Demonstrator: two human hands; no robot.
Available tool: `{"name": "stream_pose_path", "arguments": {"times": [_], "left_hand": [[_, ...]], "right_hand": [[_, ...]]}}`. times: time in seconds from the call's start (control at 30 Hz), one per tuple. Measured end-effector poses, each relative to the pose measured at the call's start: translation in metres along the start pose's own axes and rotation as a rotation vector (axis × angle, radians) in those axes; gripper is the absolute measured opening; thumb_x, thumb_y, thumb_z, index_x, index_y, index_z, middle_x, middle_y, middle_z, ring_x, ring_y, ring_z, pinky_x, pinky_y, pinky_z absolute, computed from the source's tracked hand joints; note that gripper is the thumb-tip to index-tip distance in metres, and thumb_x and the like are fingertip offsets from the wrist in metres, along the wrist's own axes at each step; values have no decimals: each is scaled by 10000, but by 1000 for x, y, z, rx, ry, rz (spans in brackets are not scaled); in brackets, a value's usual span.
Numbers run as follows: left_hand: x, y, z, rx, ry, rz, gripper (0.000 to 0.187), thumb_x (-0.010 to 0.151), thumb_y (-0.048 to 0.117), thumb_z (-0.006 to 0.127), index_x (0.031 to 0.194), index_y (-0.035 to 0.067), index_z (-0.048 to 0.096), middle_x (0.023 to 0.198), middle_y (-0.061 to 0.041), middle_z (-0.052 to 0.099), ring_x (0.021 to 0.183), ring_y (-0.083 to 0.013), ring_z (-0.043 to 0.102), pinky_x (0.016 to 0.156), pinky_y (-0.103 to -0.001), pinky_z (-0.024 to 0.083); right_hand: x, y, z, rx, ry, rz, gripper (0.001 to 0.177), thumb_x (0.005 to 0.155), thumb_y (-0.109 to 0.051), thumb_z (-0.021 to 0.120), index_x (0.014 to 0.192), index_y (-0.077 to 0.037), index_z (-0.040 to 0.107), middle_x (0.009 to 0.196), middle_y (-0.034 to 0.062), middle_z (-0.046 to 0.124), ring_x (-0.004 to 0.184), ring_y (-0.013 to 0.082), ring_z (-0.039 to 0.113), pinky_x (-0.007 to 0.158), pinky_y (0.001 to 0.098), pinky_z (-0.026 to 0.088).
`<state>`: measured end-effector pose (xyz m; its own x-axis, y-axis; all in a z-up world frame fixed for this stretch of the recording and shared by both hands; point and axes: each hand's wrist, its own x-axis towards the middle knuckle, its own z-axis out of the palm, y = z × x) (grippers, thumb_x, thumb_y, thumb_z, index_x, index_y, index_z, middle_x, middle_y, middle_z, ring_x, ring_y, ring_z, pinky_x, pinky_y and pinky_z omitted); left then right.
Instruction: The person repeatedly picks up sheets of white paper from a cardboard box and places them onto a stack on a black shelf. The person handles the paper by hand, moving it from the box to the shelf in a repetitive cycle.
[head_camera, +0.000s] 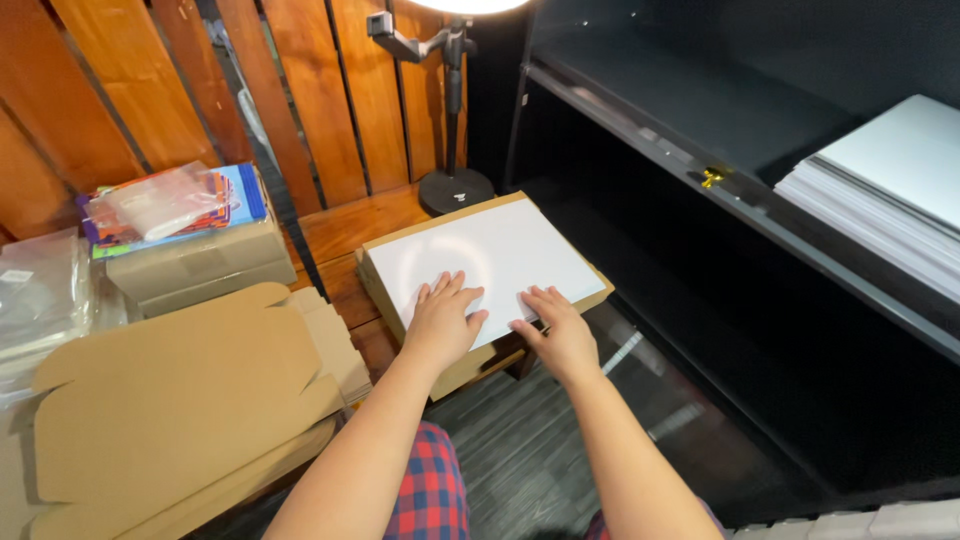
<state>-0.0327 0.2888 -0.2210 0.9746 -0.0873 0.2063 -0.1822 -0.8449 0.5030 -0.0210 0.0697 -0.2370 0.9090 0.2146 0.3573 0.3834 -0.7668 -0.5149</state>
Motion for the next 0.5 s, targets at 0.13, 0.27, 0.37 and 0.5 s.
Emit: {"name": "stream_pose_path", "arguments": {"times": [0.13, 0.27, 0.37, 0.5], "left_hand": [[19, -32, 28, -66, 49, -5, 348, 998, 223, 621, 1336, 190, 699, 1546, -154, 548, 1521, -342, 401, 1257, -563, 223], [22, -47, 27, -155, 90, -3, 310, 1009, 120, 576, 1275, 172, 728, 1476, -134, 610, 1466, -316, 481, 1231, -500, 324], [15, -46, 7, -118, 99, 20, 303, 999, 147, 601, 1273, 179, 727, 1454, -138, 621, 1434, -337, 511, 1182, -507, 393], [22, -68, -9, 43, 173, -10, 319, 974, 291, 671, 1284, 232, 719, 1431, -116, 632, 1401, -339, 545, 1101, -534, 450]], "right_hand": [[-1, -8, -9, 12, -33, 24, 520, 893, -495, 762, 1359, -274, 694, 1450, -16, 656, 1467, 268, 484, 1193, 424, 431], [-3, -15, -12, 5, -45, 67, 510, 902, -477, 758, 1368, -280, 687, 1461, -31, 649, 1475, 259, 471, 1190, 432, 430], [-4, -19, -15, -1, -53, 98, 511, 907, -482, 752, 1379, -302, 677, 1476, -62, 634, 1487, 231, 456, 1192, 413, 427], [-5, -22, -17, -13, -70, 124, 515, 920, -488, 736, 1397, -310, 663, 1496, -75, 617, 1499, 216, 438, 1194, 407, 425]]}}
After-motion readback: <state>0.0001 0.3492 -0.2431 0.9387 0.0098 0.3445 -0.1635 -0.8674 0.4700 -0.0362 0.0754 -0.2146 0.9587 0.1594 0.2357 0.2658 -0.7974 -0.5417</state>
